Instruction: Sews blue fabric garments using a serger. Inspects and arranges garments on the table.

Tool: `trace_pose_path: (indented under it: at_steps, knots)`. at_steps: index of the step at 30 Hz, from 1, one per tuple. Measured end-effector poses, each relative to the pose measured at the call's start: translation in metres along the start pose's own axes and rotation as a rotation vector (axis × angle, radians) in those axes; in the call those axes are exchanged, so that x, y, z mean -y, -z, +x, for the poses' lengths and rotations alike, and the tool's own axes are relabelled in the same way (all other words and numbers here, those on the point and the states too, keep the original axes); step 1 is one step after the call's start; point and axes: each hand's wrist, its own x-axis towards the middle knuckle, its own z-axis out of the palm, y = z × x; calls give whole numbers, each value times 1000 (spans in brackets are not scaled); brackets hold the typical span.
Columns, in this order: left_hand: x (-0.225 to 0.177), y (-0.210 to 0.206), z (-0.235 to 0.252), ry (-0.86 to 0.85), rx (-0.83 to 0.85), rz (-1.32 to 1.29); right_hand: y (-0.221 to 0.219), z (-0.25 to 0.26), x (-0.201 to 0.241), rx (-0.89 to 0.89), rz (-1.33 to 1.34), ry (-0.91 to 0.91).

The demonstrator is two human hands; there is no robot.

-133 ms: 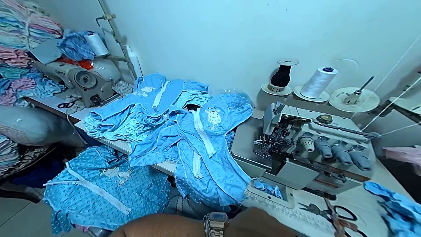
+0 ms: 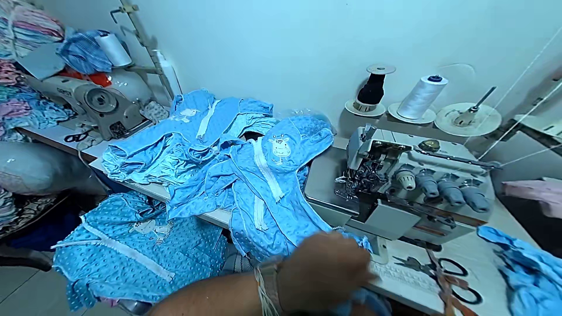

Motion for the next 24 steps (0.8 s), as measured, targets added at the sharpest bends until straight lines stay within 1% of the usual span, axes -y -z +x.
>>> trace_pose_path:
  at_steps: [2, 3, 4, 6, 7, 9, 10, 13, 15, 17, 19, 22, 24]
  knots:
    - [17, 20, 1, 150, -107, -28, 18, -7, -19, -165, 230, -10]
    - [27, 22, 1, 195, -162, -24, 27, -11, -29, -245, 305, -43]
    - [37, 19, 1, 231, -182, -27, 35, -14, -37, -330, 357, -85]
    - [63, -7, 1, 305, -142, 4, 44, -15, -51, -484, 407, -144]
    - [72, -21, 2, 371, -95, 35, 45, -13, -55, -553, 426, -152]
    - [79, -38, 5, 465, -59, 92, 39, -4, -58, -665, 404, -185]
    - [79, -39, 5, 483, -58, 100, 36, 1, -57, -690, 337, -228]
    - [74, -28, 0, 462, -13, 22, 25, 15, -52, -688, 36, -353]
    - [73, -18, -8, 416, -41, -42, 21, 27, -49, -701, -104, -355]
    - [74, -11, -17, 387, -98, -91, 18, 40, -48, -687, -160, -312]
    - [74, -8, -24, 334, -158, -106, 15, 52, -44, -628, -183, -280]
    - [75, -10, -30, 224, -230, -110, 8, 69, -31, -553, -245, -299]
    - [74, -9, -32, 177, -248, -94, 2, 79, -24, -585, -312, -288]
